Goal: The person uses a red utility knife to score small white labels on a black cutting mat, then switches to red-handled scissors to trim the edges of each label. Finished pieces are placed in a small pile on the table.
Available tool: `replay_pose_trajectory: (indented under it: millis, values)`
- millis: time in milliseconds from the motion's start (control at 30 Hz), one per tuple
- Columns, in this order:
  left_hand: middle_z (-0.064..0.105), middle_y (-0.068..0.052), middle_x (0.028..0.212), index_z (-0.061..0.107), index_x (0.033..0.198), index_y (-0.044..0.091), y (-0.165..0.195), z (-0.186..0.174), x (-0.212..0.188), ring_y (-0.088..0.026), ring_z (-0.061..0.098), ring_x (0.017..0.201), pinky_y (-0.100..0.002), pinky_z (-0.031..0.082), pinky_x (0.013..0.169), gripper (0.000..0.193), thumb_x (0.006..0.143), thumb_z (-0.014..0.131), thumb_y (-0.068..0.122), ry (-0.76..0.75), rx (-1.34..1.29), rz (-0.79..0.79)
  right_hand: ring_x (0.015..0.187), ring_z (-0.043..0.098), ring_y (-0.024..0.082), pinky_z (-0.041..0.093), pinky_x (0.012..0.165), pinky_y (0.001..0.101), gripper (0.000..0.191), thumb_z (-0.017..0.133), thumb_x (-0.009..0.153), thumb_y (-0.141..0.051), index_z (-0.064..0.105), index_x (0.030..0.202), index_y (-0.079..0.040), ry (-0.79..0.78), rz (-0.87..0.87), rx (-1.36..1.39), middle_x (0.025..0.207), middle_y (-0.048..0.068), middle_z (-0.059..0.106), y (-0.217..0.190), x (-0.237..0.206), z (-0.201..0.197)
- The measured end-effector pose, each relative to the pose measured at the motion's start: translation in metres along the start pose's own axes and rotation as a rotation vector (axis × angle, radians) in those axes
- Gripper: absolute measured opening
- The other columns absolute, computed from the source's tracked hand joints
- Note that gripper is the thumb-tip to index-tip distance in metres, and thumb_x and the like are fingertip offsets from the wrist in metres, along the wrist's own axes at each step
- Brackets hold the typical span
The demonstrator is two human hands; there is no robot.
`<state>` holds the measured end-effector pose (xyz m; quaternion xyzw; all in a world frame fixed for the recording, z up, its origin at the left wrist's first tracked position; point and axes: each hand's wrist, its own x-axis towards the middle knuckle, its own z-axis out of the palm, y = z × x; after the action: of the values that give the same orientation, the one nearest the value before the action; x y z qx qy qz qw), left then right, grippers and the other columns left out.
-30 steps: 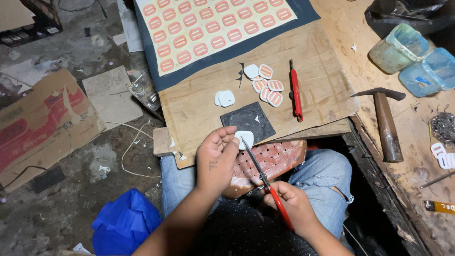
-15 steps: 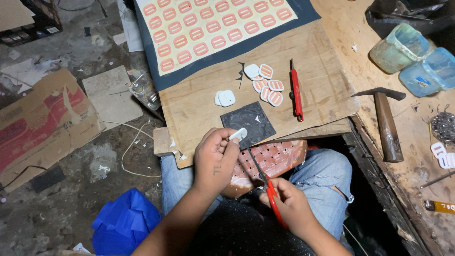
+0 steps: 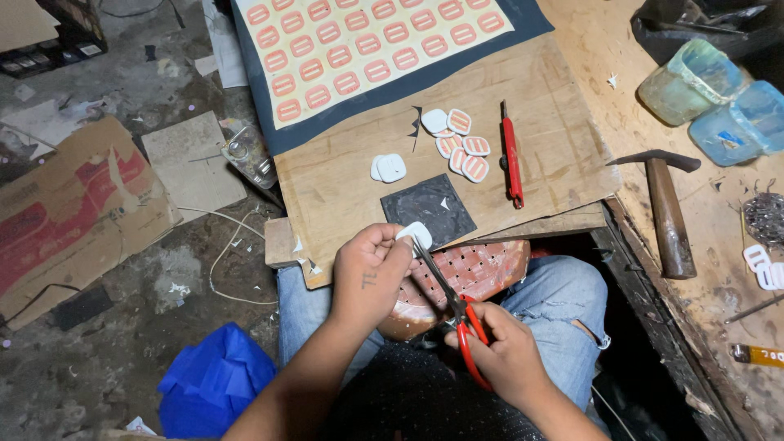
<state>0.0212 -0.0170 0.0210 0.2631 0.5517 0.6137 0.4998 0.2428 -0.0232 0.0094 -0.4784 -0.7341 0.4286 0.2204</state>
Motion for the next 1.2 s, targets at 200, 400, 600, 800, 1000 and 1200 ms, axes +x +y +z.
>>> replay_pose_trajectory:
  millis: [200, 400, 600, 800, 1000, 1200]
  values:
    - [0.073, -0.009, 0.087, 0.065, 0.107, -0.008, -0.004, 0.002, 0.001, -0.010, 0.068, 0.076, -0.023, 0.054, 0.065, 0.017, 0.095, 0.062, 0.003, 0.001, -0.017, -0.005, 0.069, 0.064, 0.013, 0.053, 0.066, 0.0283, 0.028, 0.084, 0.077, -0.020, 0.073, 0.098, -0.005, -0.017, 0.044, 0.045, 0.077, 0.004, 0.070, 0.010, -0.001, 0.001]
    - [0.073, -0.007, 0.089, 0.066, 0.106, -0.007, -0.007, 0.001, 0.001, -0.008, 0.066, 0.075, -0.022, 0.054, 0.068, 0.015, 0.095, 0.062, 0.003, -0.013, -0.080, 0.020, 0.068, 0.067, 0.012, 0.054, 0.065, 0.0277, 0.026, 0.084, 0.077, -0.019, 0.074, 0.097, -0.004, 0.002, 0.010, 0.030, 0.078, 0.004, 0.073, 0.008, 0.001, 0.000]
    - [0.072, -0.007, 0.085, 0.067, 0.103, -0.007, -0.008, 0.000, 0.001, -0.008, 0.064, 0.071, -0.022, 0.051, 0.063, 0.013, 0.095, 0.063, 0.003, 0.017, -0.017, 0.026, 0.068, 0.071, 0.015, 0.056, 0.065, 0.0286, 0.030, 0.085, 0.076, -0.020, 0.075, 0.100, -0.004, 0.027, -0.037, 0.014, 0.080, 0.006, 0.075, -0.002, 0.001, -0.004]
    - [0.072, -0.008, 0.085, 0.066, 0.103, -0.007, -0.010, -0.002, 0.000, -0.008, 0.063, 0.071, -0.022, 0.049, 0.062, 0.012, 0.095, 0.063, 0.001, 0.032, -0.024, 0.024, 0.067, 0.071, 0.019, 0.056, 0.064, 0.0310, 0.035, 0.086, 0.074, -0.022, 0.074, 0.101, -0.004, 0.062, -0.126, -0.100, 0.080, 0.008, 0.073, -0.009, 0.003, -0.007]
    - [0.068, -0.008, 0.087, 0.059, 0.104, -0.006, -0.016, 0.001, 0.000, -0.010, 0.066, 0.076, -0.023, 0.054, 0.068, 0.010, 0.096, 0.061, 0.000, -0.004, -0.088, 0.091, 0.069, 0.067, 0.019, 0.054, 0.067, 0.0312, 0.031, 0.085, 0.076, -0.021, 0.072, 0.099, -0.005, 0.035, -0.106, -0.084, 0.080, 0.007, 0.069, -0.001, 0.002, -0.002]
    - [0.071, -0.010, 0.088, 0.058, 0.101, -0.002, -0.018, 0.004, 0.000, -0.013, 0.069, 0.075, -0.026, 0.058, 0.068, 0.010, 0.097, 0.062, 0.006, 0.014, -0.100, -0.034, 0.071, 0.059, 0.007, 0.049, 0.064, 0.0233, 0.027, 0.079, 0.083, -0.015, 0.073, 0.107, -0.005, -0.125, 0.202, 0.240, 0.079, -0.003, 0.067, 0.030, -0.002, 0.010]
